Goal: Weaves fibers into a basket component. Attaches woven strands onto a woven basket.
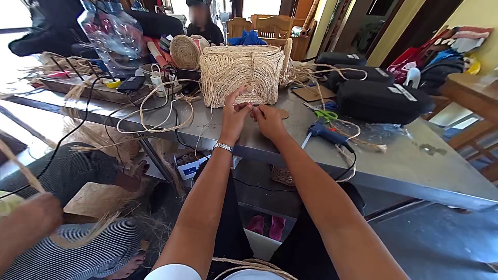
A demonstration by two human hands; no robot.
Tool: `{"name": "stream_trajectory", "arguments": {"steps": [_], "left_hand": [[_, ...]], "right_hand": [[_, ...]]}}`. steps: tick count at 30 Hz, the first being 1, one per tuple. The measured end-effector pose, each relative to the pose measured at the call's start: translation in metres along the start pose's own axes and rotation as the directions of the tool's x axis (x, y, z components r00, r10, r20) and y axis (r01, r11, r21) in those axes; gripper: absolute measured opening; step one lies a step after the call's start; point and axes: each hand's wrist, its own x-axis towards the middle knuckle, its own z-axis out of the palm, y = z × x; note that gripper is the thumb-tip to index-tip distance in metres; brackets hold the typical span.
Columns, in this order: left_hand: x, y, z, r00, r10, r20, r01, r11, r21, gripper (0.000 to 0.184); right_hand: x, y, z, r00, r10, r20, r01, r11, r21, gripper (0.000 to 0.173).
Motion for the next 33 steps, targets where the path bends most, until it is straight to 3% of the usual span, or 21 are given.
{"name": "stream_trajectory", "arguments": {"steps": [3,7,10,16,21,28,33], "left_hand": [[0.001,-0.003,0.000,0.998,0.023,-0.050,-0.023,1.000,0.011,0.062],[0.001,-0.002,0.002,0.997,0.068,-0.041,-0.062,0.989,0.136,0.062],[0.002,-0.001,0.007,0.996,0.082,0.024,-0.085,0.977,0.195,0.062],[0.002,-0.002,0.007,0.992,0.109,0.063,-0.120,0.971,0.208,0.066],[0.000,-0.001,0.009,0.986,0.158,0.061,-0.169,0.911,0.376,0.065],[-0.002,0.001,0.011,0.981,0.192,0.015,-0.169,0.819,0.549,0.062],[-0.001,0.002,0.008,0.989,0.142,-0.029,-0.119,0.912,0.392,0.063]], "right_hand": [[-0.001,0.001,0.002,0.999,-0.014,-0.040,0.013,1.000,-0.013,0.037],[-0.002,0.001,0.002,0.976,-0.062,-0.207,0.047,0.996,-0.079,0.027],[-0.002,0.002,0.001,0.985,-0.069,-0.160,0.066,0.998,-0.020,0.033],[-0.004,-0.002,-0.002,0.974,-0.008,-0.224,-0.010,0.997,-0.078,0.021],[-0.003,0.000,-0.001,0.964,-0.052,-0.261,0.025,0.994,-0.106,0.017],[-0.004,-0.002,-0.002,0.982,-0.030,-0.185,0.030,1.000,-0.001,0.025],[0.000,0.002,-0.002,0.995,0.001,-0.103,0.006,0.998,0.067,0.029]]}}
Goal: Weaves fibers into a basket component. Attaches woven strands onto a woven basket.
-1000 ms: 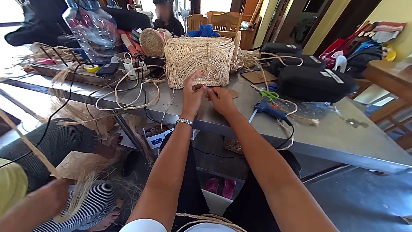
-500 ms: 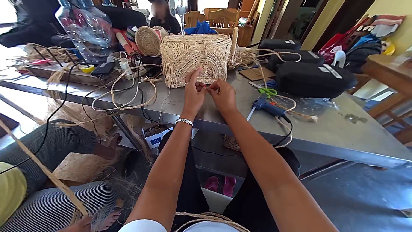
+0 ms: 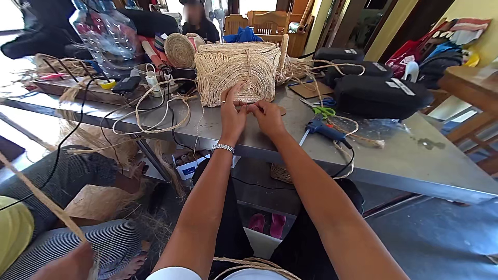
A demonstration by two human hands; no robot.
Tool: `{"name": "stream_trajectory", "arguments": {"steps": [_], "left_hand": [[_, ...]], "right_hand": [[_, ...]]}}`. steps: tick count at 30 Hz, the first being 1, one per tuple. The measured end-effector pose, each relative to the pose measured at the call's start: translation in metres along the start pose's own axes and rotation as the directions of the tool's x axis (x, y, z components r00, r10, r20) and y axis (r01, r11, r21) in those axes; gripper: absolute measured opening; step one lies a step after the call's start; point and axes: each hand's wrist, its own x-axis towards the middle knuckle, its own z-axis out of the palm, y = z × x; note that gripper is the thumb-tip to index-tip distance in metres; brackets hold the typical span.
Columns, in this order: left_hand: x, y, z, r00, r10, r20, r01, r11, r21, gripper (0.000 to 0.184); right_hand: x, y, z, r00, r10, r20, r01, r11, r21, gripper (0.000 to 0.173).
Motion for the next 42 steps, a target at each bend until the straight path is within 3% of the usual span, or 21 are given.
{"name": "stream_trajectory", "arguments": {"steps": [10,15,19,22,24,25,27,28,30,32,34,37,42], "left_hand": [[0.000,-0.005,-0.006,0.989,-0.145,-0.008,0.136,0.943,-0.305,0.064],[0.001,-0.008,-0.005,0.985,-0.170,-0.010,0.148,0.885,-0.441,0.066],[0.000,-0.009,-0.009,0.977,-0.132,-0.168,0.076,0.949,-0.306,0.069],[0.001,-0.013,-0.018,0.880,-0.193,-0.433,0.110,0.972,-0.210,0.072],[0.002,-0.012,-0.020,0.814,-0.238,-0.530,0.146,0.967,-0.209,0.073],[0.002,-0.010,-0.019,0.813,-0.240,-0.530,0.161,0.968,-0.192,0.073],[-0.001,-0.006,-0.016,0.880,-0.185,-0.436,0.158,0.983,-0.099,0.070],[-0.002,-0.005,-0.015,0.932,-0.153,-0.327,0.144,0.988,-0.052,0.067],[0.000,-0.004,-0.010,0.990,-0.120,-0.068,0.116,0.992,-0.052,0.064],[0.003,-0.005,-0.003,0.990,-0.087,0.110,0.099,0.989,-0.114,0.064],[0.004,-0.008,-0.001,0.982,-0.078,0.173,0.102,0.986,-0.134,0.067],[0.003,-0.007,-0.002,0.980,-0.087,0.181,0.112,0.985,-0.134,0.069],[0.003,-0.006,0.000,0.975,-0.060,0.214,0.091,0.986,-0.139,0.068]], "right_hand": [[0.002,0.004,0.006,0.992,-0.119,0.051,0.122,0.990,-0.074,0.035],[-0.001,-0.002,0.005,0.989,-0.006,0.150,0.021,0.995,-0.098,0.045],[-0.003,-0.011,0.001,0.979,0.113,0.173,-0.071,0.970,-0.231,0.060],[-0.004,-0.019,-0.006,0.942,0.336,0.019,-0.302,0.868,-0.394,0.074],[-0.003,-0.015,-0.011,0.893,0.405,-0.197,-0.448,0.847,-0.288,0.073],[-0.002,-0.012,-0.015,0.864,0.423,-0.272,-0.482,0.851,-0.210,0.073],[-0.001,-0.006,-0.018,0.836,0.423,-0.351,-0.484,0.869,-0.104,0.080],[-0.001,-0.004,-0.017,0.857,0.377,-0.351,-0.431,0.898,-0.087,0.079],[-0.001,0.002,-0.009,0.945,0.166,-0.282,-0.201,0.974,-0.100,0.062],[0.000,0.002,-0.001,0.992,-0.009,-0.126,-0.005,0.994,-0.111,0.045],[0.001,0.003,0.007,0.998,-0.054,-0.014,0.053,0.995,-0.081,0.036],[0.000,0.004,0.004,0.999,-0.034,0.030,0.036,0.996,-0.076,0.027],[0.001,0.002,0.000,0.996,-0.024,0.085,0.028,0.998,-0.053,0.038]]}}
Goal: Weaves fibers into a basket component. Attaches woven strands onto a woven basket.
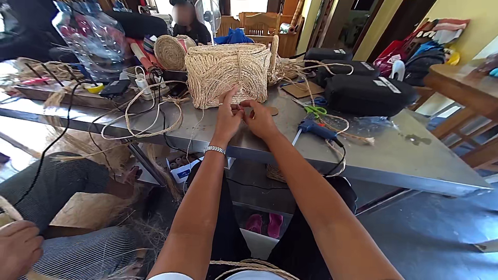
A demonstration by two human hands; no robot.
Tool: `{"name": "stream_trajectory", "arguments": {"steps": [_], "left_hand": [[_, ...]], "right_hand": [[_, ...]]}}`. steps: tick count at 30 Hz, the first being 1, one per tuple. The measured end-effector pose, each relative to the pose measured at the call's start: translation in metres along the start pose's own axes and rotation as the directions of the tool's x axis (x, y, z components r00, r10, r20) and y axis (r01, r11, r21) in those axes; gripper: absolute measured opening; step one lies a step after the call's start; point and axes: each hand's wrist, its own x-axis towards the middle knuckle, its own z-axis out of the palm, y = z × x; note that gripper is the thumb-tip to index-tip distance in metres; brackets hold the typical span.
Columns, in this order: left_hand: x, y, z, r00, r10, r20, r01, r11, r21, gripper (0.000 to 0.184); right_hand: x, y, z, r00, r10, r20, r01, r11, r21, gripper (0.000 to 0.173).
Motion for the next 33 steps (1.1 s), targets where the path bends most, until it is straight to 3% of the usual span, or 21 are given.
{"name": "stream_trajectory", "arguments": {"steps": [9,15,22,25,33], "left_hand": [[-0.001,-0.001,-0.001,0.998,0.049,-0.030,-0.047,0.997,0.061,0.066],[-0.001,0.001,0.001,0.997,0.059,-0.050,-0.047,0.975,0.215,0.068],[-0.005,0.006,0.005,0.972,0.171,-0.163,-0.096,0.918,0.386,0.064],[-0.006,0.006,0.003,0.966,0.165,-0.197,-0.098,0.945,0.311,0.062],[-0.005,0.001,-0.006,0.985,-0.022,-0.170,-0.004,0.989,-0.146,0.070]], "right_hand": [[-0.002,-0.003,0.000,0.992,0.040,-0.119,-0.054,0.992,-0.117,0.016],[-0.003,-0.004,0.000,0.982,-0.007,-0.187,-0.029,0.982,-0.189,0.018],[-0.002,-0.003,0.002,0.994,-0.028,-0.104,0.019,0.996,-0.088,0.024],[-0.002,-0.003,0.002,0.998,-0.018,-0.055,0.014,0.998,-0.064,0.026],[-0.001,0.001,0.002,0.999,-0.034,-0.039,0.033,0.999,-0.027,0.031]]}}
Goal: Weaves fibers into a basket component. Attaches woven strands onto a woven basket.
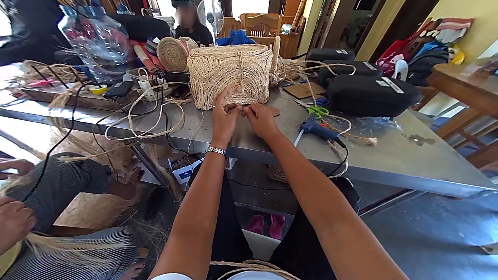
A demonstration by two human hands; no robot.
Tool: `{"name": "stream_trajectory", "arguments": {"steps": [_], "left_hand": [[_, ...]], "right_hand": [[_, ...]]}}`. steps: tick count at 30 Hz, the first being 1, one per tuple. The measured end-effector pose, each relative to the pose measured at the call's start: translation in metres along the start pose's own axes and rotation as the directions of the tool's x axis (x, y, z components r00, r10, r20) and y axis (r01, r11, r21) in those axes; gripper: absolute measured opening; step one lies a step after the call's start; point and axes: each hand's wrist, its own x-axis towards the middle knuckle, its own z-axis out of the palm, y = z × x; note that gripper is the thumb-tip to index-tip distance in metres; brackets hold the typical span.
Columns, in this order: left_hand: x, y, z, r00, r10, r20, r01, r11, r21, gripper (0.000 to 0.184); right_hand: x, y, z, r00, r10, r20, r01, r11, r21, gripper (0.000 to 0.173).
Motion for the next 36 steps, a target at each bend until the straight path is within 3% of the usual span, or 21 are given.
{"name": "stream_trajectory", "arguments": {"steps": [7,10,12,14,18,24,30,36], "left_hand": [[0.001,-0.004,0.001,1.000,-0.013,-0.015,0.013,0.999,-0.046,0.073],[0.002,-0.004,0.000,0.998,-0.026,-0.057,0.027,1.000,0.013,0.072],[0.001,-0.002,0.001,0.999,-0.028,-0.045,0.030,0.999,0.040,0.072],[0.001,-0.001,0.002,1.000,-0.023,-0.019,0.024,0.999,0.043,0.070],[0.000,-0.001,0.002,1.000,-0.016,0.009,0.016,1.000,0.018,0.054],[0.000,0.000,0.001,0.999,-0.040,0.012,0.038,0.992,0.118,0.025],[0.000,-0.004,0.002,0.998,0.001,0.066,-0.013,0.982,0.191,0.021],[-0.001,0.004,0.004,0.996,0.036,0.076,-0.061,0.935,0.348,0.022]], "right_hand": [[-0.001,-0.002,0.001,1.000,0.013,0.024,-0.013,1.000,-0.017,0.033],[-0.001,-0.003,0.002,0.997,0.048,-0.062,-0.054,0.993,-0.105,0.031],[-0.001,-0.003,0.001,0.990,0.047,-0.130,-0.060,0.994,-0.091,0.033],[-0.001,0.000,-0.001,0.994,0.036,-0.106,-0.041,0.998,-0.043,0.035],[-0.001,0.001,0.001,0.998,0.023,-0.064,-0.025,0.999,-0.023,0.026],[-0.003,-0.006,-0.003,0.986,0.012,-0.164,-0.027,0.996,-0.088,0.023],[-0.004,-0.007,-0.004,0.983,0.022,-0.182,-0.048,0.989,-0.141,0.018],[-0.004,-0.009,-0.002,0.991,0.029,-0.133,-0.054,0.980,-0.189,0.025]]}}
